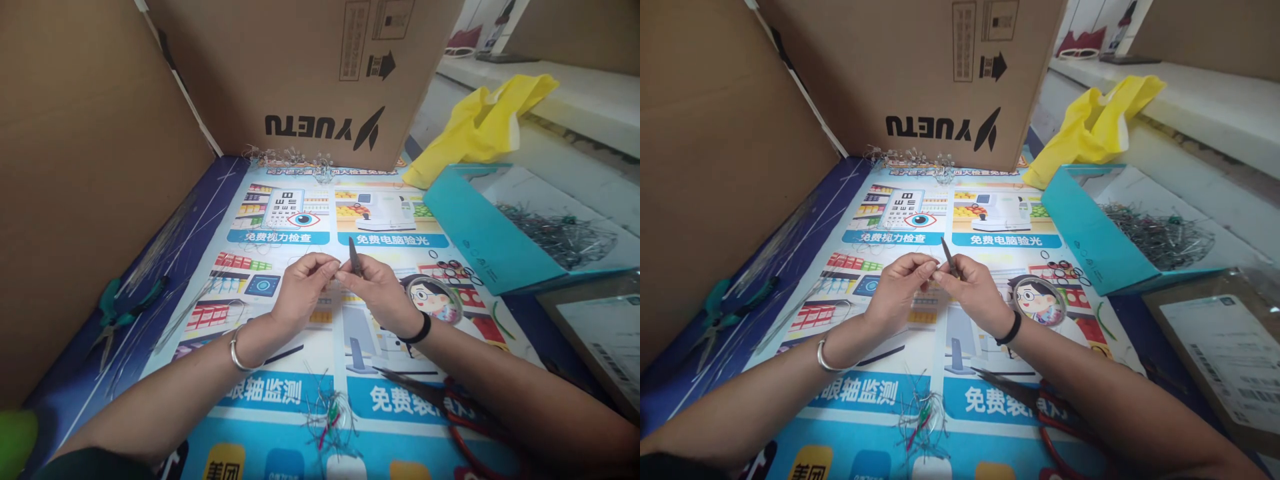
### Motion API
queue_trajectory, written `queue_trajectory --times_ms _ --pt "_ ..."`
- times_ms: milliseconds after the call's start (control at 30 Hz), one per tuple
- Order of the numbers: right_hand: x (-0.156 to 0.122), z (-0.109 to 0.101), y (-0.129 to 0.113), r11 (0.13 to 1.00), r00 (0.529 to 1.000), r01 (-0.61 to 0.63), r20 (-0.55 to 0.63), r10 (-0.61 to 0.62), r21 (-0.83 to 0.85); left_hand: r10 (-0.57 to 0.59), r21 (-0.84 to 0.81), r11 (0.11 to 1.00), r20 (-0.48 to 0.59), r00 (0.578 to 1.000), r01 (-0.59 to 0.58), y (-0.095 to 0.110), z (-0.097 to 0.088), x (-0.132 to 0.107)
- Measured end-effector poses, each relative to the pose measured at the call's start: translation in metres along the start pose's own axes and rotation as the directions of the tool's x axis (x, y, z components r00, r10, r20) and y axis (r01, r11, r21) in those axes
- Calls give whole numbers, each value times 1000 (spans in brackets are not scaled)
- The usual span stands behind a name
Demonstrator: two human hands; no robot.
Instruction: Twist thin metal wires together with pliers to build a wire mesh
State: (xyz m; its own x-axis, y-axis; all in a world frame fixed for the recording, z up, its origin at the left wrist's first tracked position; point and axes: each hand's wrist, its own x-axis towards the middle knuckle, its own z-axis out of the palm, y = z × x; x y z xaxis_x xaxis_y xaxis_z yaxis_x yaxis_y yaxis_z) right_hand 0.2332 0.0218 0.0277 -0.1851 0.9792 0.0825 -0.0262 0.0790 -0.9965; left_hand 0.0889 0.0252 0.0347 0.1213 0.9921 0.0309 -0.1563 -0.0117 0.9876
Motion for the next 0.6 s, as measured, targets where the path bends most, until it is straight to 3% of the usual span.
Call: queue_trajectory --times_ms 167,333,600 --pt "-4 -8 -9 999 999 32 32 -31 -40 70 16 997 12 997 -70 16 -5 0" --pt "-14 -13 -23 994 981 -91 164 100 -61 131 12 991 -8 991 -131 22 -9 3" --pt "-32 3 -25 897 830 -431 433 351 99 153 -50 987 45 987 -150 22 -9 2"
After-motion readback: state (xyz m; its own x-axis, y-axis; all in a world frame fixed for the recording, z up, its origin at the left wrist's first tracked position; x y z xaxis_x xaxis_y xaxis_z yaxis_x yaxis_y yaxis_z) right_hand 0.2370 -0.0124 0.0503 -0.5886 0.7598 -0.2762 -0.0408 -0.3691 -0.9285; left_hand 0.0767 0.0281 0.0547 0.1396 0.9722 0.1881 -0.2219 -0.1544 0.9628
